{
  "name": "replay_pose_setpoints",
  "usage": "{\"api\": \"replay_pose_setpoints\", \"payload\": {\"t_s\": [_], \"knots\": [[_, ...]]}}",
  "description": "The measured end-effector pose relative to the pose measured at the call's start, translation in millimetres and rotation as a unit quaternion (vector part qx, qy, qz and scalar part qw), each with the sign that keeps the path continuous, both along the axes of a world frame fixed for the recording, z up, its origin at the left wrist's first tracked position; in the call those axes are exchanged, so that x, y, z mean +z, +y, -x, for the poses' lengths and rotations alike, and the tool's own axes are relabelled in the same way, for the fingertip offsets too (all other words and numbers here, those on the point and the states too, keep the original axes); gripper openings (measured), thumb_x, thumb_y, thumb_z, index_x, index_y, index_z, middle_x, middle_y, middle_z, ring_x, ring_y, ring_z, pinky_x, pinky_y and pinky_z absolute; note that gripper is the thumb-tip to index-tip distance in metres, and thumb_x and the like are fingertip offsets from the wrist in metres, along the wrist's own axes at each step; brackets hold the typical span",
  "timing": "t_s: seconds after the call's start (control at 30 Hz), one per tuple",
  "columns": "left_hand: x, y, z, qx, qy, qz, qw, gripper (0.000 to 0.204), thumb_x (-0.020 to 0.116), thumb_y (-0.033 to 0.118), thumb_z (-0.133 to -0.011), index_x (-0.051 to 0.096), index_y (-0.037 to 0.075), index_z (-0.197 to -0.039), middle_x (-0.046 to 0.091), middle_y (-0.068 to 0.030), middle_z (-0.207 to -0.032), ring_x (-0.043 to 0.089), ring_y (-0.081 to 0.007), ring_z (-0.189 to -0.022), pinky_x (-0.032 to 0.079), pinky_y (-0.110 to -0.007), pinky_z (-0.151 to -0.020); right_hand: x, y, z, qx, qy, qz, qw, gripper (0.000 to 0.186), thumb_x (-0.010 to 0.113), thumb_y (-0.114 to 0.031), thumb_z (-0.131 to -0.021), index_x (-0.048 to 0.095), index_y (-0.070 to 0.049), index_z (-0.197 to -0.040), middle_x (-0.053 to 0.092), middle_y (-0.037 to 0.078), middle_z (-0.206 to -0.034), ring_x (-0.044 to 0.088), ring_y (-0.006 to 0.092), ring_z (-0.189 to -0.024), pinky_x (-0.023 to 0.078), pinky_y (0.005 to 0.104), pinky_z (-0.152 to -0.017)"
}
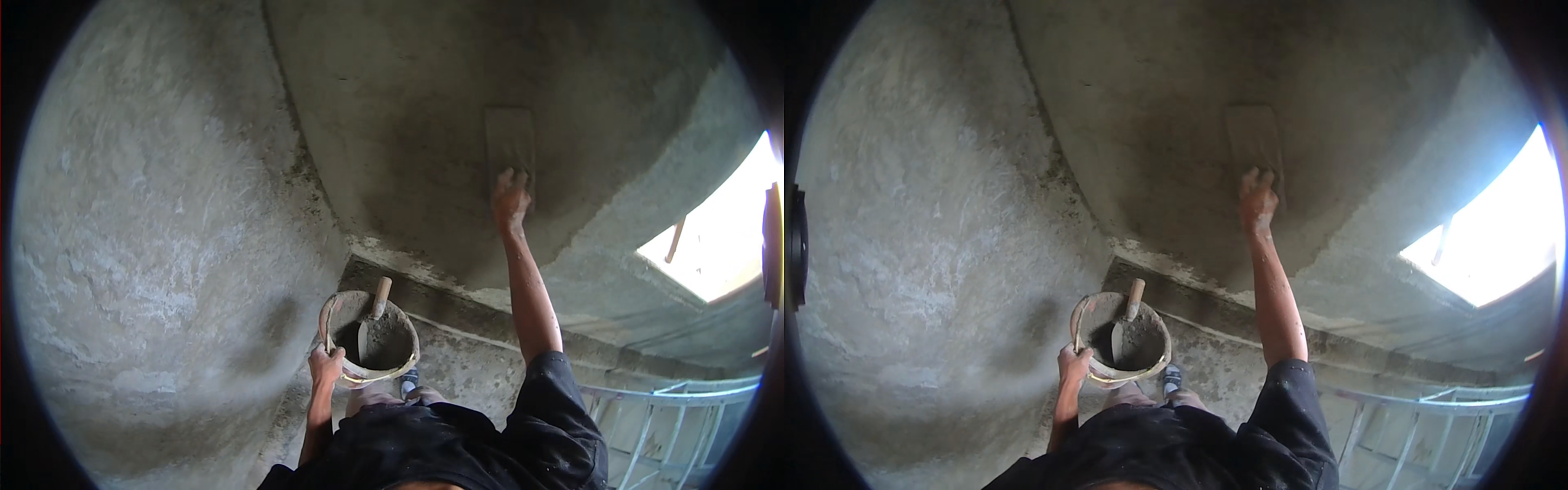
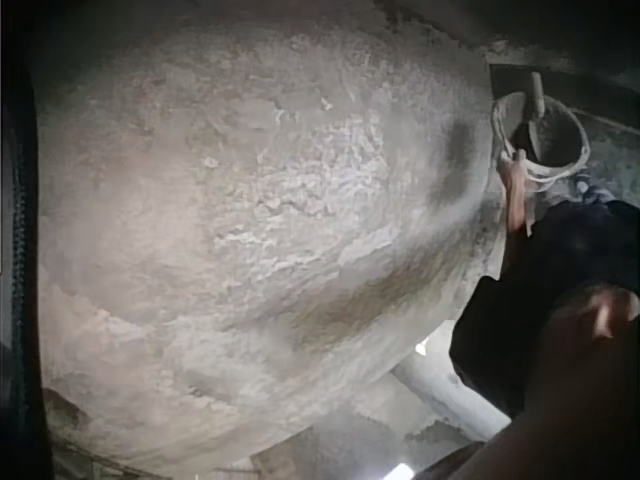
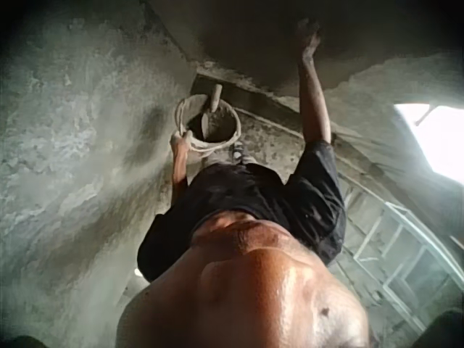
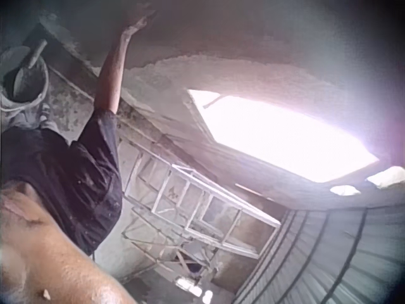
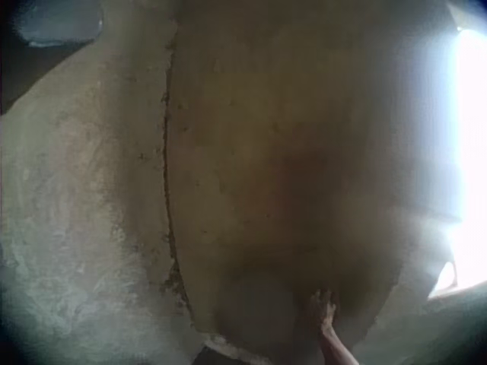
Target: The person applies wet cement to a wall and ceiling using a trowel, periodically scooping more material from a bucket. They then smooth the applied material across the surfaces with a float.
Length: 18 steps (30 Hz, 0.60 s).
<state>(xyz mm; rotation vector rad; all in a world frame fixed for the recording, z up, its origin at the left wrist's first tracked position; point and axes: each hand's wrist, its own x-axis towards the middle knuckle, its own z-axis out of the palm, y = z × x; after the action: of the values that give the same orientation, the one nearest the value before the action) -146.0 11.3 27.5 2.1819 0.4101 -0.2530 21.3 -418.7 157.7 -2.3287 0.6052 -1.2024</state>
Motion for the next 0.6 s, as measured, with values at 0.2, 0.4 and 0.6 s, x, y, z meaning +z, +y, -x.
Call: {"api": "replay_pose_setpoints", "payload": {"t_s": [0.2, 0.4, 0.6], "knots": [[5.4, 20.3, -25.4, -0.039, 0.007, -0.026, 0.999, 0.032, 0.066, 0.022, -0.064, 0.057, -0.005, -0.079, 0.061, -0.0247, -0.076, 0.060, -0.0385, -0.076, 0.046, -0.043, -0.069, 44.9, 22.4, -24.9, -0.012, -0.079, -0.023, 0.997, 0.044, 0.045, -0.031, -0.088, 0.049, 0.010, -0.101, 0.058, 0.030, -0.070, 0.057, 0.0457, -0.075, 0.045, 0.0492, -0.064], [2.9, 59.3, -46.9, -0.061, 0.024, -0.042, 0.997, 0.032, 0.066, 0.021, -0.067, 0.056, -0.005, -0.082, 0.061, -0.0237, -0.079, 0.060, -0.0379, -0.077, 0.047, -0.042, -0.071, 68.9, 57.1, -56.8, -0.052, -0.115, 0.007, 0.992, 0.039, 0.048, -0.028, -0.087, 0.053, 0.011, -0.093, 0.059, 0.027, -0.069, 0.060, 0.0415, -0.074, 0.045, 0.0460, -0.063], [16.4, 69.2, -76.1, -0.091, 0.013, -0.093, 0.991, 0.032, 0.065, 0.020, -0.068, 0.055, -0.005, -0.085, 0.061, -0.0234, -0.079, 0.060, -0.0377, -0.077, 0.047, -0.042, -0.071, -131.6, 31.7, -65.1, -0.154, -0.017, 0.381, 0.912, 0.041, 0.047, -0.029, -0.088, 0.056, 0.010, -0.087, 0.060, 0.021, -0.066, 0.059, 0.0250, -0.059, 0.045, 0.0353, -0.051]]}}
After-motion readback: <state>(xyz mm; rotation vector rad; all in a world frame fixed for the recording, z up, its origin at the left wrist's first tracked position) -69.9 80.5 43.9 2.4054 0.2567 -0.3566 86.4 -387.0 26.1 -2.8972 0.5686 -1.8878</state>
